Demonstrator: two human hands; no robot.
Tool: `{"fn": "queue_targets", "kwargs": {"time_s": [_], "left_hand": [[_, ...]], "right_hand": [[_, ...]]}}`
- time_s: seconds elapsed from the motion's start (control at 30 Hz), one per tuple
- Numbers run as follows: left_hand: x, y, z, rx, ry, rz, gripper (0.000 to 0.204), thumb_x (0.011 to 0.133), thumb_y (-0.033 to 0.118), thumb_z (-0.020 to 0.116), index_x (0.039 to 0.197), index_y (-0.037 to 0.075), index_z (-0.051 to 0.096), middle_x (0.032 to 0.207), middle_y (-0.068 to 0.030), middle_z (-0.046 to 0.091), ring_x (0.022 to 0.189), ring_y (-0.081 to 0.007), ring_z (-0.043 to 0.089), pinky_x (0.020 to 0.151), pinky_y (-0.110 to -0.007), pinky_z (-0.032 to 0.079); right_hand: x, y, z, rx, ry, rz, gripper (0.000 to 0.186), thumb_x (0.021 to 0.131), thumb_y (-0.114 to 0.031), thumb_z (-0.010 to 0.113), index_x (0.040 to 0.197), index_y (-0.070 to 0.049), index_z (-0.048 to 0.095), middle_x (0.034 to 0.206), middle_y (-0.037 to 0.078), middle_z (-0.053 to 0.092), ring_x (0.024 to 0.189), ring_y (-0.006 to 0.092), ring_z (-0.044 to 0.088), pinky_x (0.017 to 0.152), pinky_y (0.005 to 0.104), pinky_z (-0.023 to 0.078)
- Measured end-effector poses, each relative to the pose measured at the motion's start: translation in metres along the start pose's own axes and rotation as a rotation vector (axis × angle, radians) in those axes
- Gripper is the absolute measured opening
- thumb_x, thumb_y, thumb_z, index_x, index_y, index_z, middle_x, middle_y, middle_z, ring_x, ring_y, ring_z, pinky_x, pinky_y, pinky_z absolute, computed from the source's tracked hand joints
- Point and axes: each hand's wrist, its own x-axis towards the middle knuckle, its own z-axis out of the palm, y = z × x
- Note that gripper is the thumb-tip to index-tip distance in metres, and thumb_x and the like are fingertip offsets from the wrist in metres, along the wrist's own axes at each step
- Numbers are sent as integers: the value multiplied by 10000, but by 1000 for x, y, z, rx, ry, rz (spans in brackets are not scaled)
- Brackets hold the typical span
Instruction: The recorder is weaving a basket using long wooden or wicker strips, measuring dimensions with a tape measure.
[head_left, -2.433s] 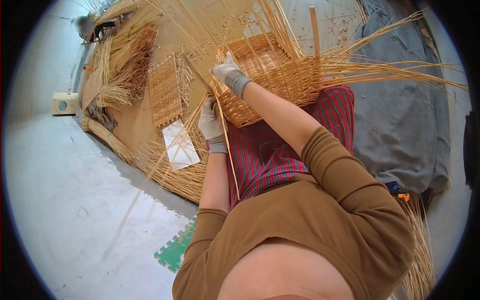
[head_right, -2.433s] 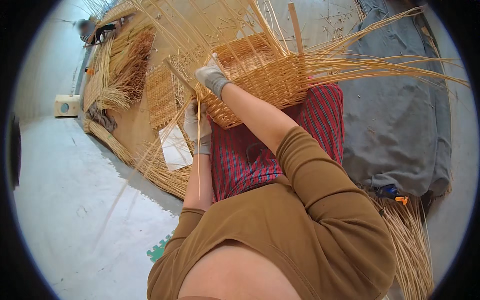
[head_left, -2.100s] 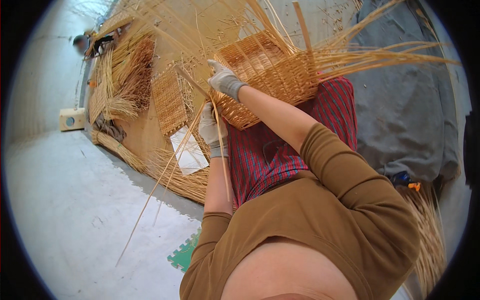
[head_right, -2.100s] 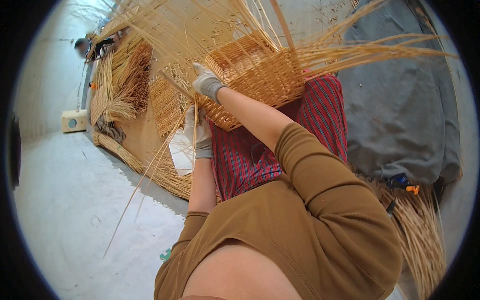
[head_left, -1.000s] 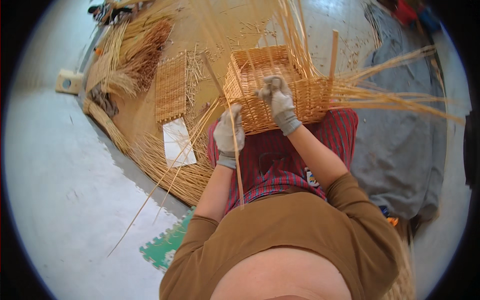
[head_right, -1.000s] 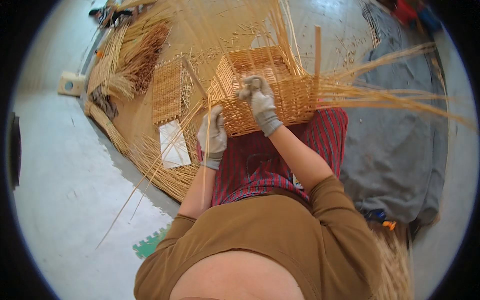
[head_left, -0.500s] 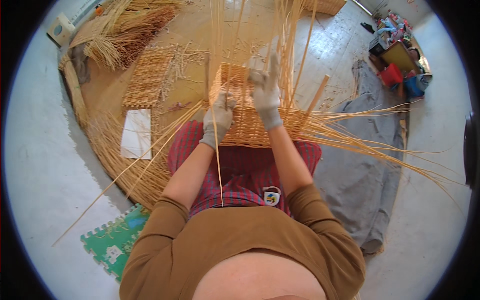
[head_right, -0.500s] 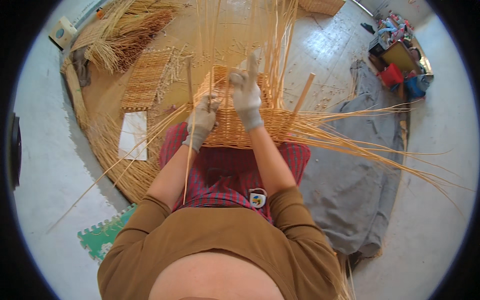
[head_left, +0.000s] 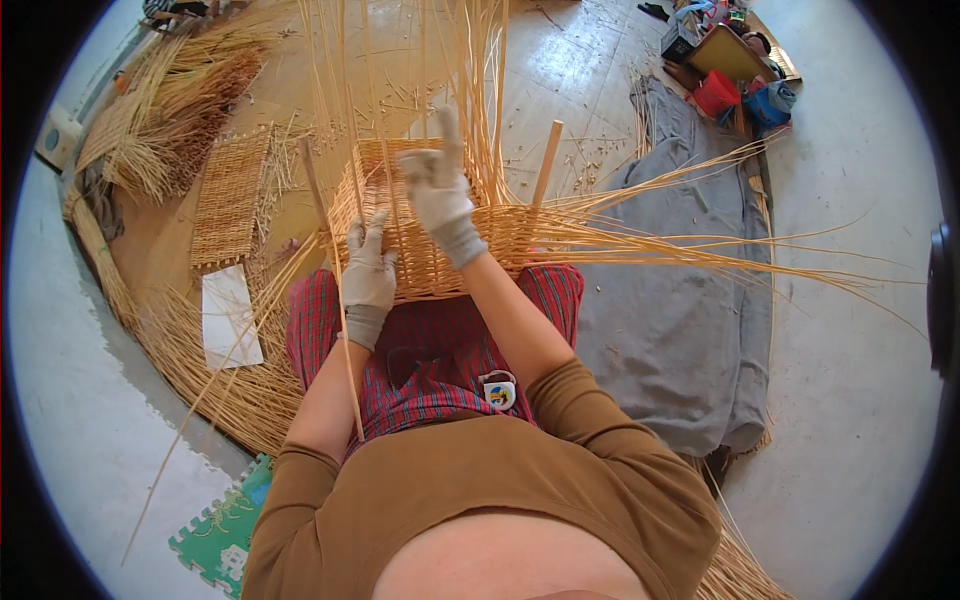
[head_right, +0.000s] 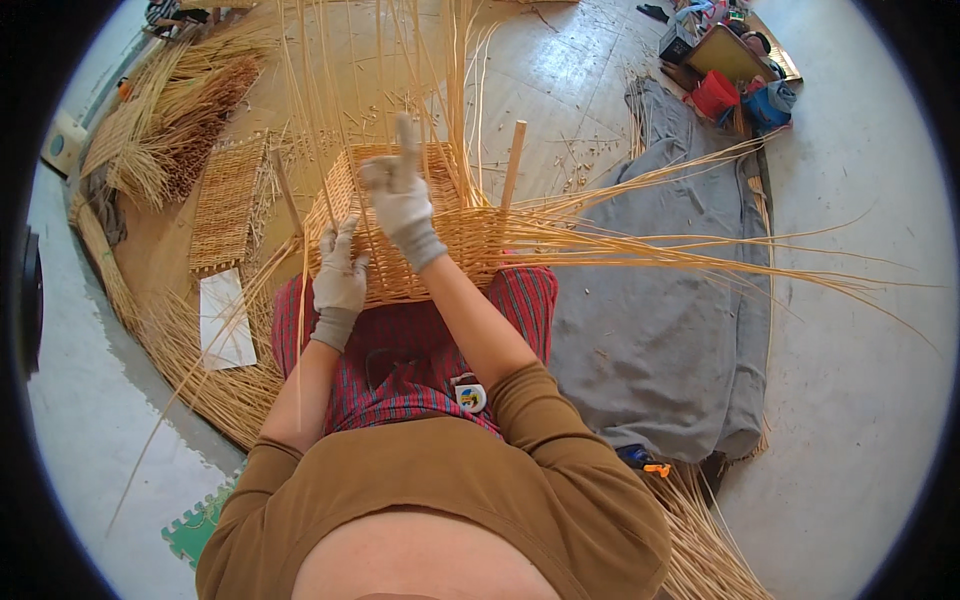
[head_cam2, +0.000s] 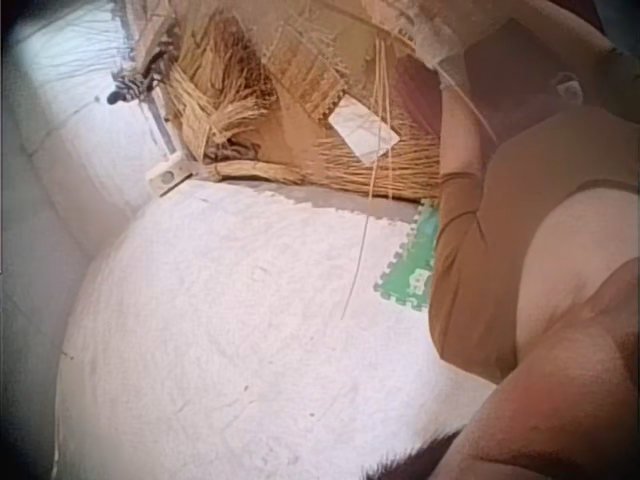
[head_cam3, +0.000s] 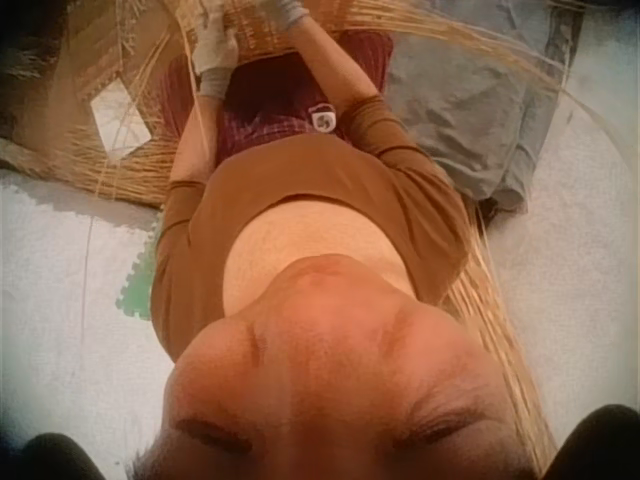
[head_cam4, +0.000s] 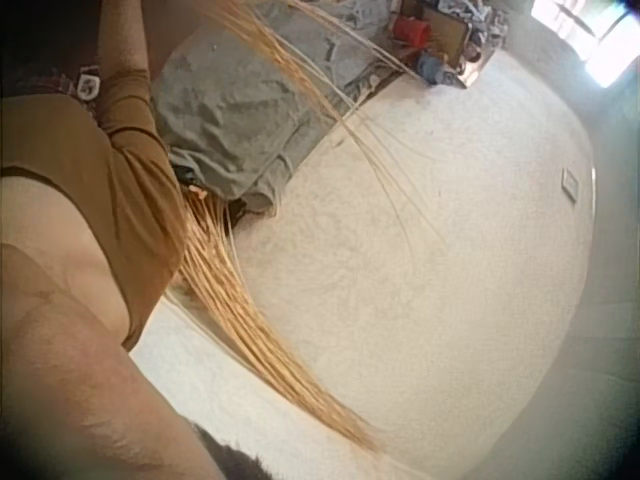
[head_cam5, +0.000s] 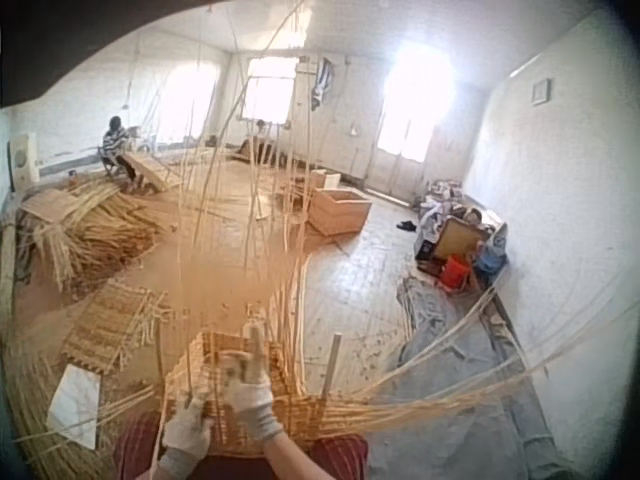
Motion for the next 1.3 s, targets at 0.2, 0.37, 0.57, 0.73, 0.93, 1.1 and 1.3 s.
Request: {"fn": "queue_targets", "kwargs": {"time_s": [0.2,0.37,0.57,0.73,0.93,1.1,1.3], "left_hand": [[8,33,1,256,318,520,655,866,179,748,1478,241,523,1456,-205,479,1085,-381,659,877,-463,570],[8,53,31,344,-201,210,820,889,173,701,1604,271,312,1426,-183,463,982,-341,679,830,-440,569],[25,61,42,344,51,495,739,902,155,675,1572,262,383,1440,-180,475,1074,-389,657,893,-451,550],[29,124,75,269,-347,332,794,922,137,638,1605,318,274,1501,-233,437,1080,-379,687,873,-460,580],[33,112,72,169,-336,426,740,918,90,657,1565,287,359,1441,-211,471,963,-317,721,785,-423,610],[-15,14,36,-667,27,416,412,920,74,730,1318,129,640,1091,-101,681,810,-159,703,708,-311,587],[-8,-84,-24,-694,488,-81,163,897,52,780,1039,6,715,970,-77,737,884,-138,681,777,-278,550]], "right_hand": [[-49,17,-65,-429,194,205,381,972,34,573,1322,-102,509,1107,116,696,1002,238,684,881,345,543],[8,10,-61,-711,30,-50,514,944,28,605,1419,-134,489,1158,133,688,1094,218,661,863,335,559],[-51,-26,-125,-603,275,406,465,920,42,610,1355,-113,551,1173,122,677,1052,211,655,875,316,544],[-4,-36,-145,-1194,225,-282,242,878,-53,699,1116,-101,708,1366,157,583,1191,347,576,985,426,493],[-11,-43,-129,-1511,225,-229,225,866,-237,741,1086,-197,764,1497,169,496,1399,397,426,1161,536,326],[-64,-26,-132,-1518,114,-99,287,858,-277,743,1138,-211,748,1472,198,518,1383,444,443,1179,574,290],[-74,-41,-32,-967,-140,-155,277,848,-191,750,1122,-191,715,1095,107,700,1070,321,637,1008,504,444]]}}
